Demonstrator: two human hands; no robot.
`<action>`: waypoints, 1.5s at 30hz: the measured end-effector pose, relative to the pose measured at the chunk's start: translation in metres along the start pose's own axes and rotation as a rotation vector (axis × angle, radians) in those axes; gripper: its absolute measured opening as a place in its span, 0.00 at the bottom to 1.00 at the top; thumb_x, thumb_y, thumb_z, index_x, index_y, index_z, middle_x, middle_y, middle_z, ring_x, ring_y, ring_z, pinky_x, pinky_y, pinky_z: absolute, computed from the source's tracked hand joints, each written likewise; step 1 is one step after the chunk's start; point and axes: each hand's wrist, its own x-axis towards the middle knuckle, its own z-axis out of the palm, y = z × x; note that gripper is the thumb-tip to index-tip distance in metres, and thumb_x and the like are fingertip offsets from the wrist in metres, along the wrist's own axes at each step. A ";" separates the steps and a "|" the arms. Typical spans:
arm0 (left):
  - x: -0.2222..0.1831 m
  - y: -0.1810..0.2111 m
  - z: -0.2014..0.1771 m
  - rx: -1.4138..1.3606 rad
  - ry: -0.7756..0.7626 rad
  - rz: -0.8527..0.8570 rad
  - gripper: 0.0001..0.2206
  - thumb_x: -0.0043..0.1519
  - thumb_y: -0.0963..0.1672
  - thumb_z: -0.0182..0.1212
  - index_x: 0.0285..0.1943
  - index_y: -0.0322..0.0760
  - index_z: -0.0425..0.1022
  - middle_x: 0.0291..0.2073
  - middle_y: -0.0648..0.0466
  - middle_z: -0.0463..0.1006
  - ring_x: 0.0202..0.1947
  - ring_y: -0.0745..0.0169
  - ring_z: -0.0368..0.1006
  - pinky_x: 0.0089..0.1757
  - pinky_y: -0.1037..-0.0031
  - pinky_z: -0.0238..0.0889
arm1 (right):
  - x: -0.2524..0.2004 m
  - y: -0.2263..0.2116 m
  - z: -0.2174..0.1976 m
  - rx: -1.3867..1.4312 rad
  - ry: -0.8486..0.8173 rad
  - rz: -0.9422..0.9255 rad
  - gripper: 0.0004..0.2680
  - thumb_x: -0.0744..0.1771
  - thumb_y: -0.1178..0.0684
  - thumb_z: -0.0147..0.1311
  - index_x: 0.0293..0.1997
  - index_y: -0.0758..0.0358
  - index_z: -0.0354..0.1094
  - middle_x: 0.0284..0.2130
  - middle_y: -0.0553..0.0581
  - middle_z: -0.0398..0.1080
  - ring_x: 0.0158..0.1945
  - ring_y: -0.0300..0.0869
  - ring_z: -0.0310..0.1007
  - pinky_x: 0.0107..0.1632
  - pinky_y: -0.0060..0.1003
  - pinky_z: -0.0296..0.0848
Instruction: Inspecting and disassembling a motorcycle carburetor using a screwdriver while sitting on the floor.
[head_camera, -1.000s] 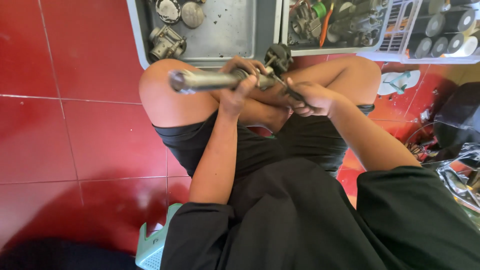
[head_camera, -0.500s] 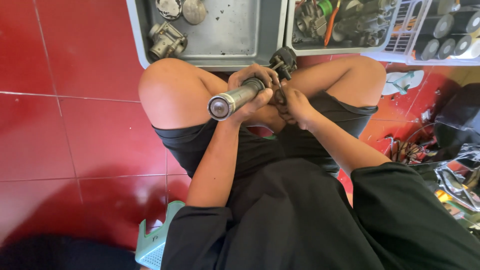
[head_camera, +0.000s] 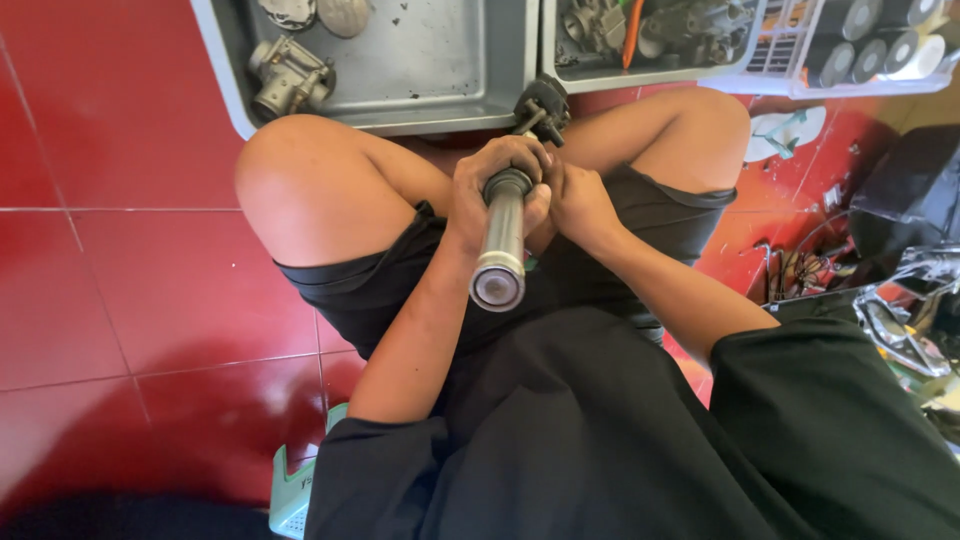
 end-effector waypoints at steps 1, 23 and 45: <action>0.000 0.003 0.002 0.034 0.019 -0.011 0.04 0.51 0.40 0.65 0.29 0.37 0.73 0.29 0.49 0.78 0.35 0.60 0.77 0.39 0.72 0.68 | 0.000 0.000 -0.002 -0.051 0.001 -0.034 0.22 0.75 0.46 0.34 0.26 0.68 0.68 0.18 0.69 0.70 0.27 0.64 0.75 0.32 0.55 0.72; -0.015 0.011 0.057 0.403 0.367 0.123 0.06 0.60 0.38 0.57 0.44 0.38 0.67 0.42 0.53 0.74 0.42 0.60 0.70 0.51 0.71 0.66 | 0.038 0.006 -0.019 -0.700 -0.036 -0.399 0.10 0.71 0.49 0.43 0.40 0.65 0.65 0.26 0.66 0.75 0.25 0.63 0.76 0.28 0.56 0.72; 0.016 0.015 -0.020 0.198 -0.064 0.040 0.03 0.56 0.39 0.64 0.32 0.39 0.73 0.30 0.50 0.80 0.34 0.63 0.75 0.44 0.70 0.64 | 0.025 -0.009 -0.001 0.664 -0.782 0.313 0.16 0.69 0.47 0.56 0.21 0.60 0.58 0.14 0.65 0.67 0.09 0.36 0.56 0.10 0.26 0.47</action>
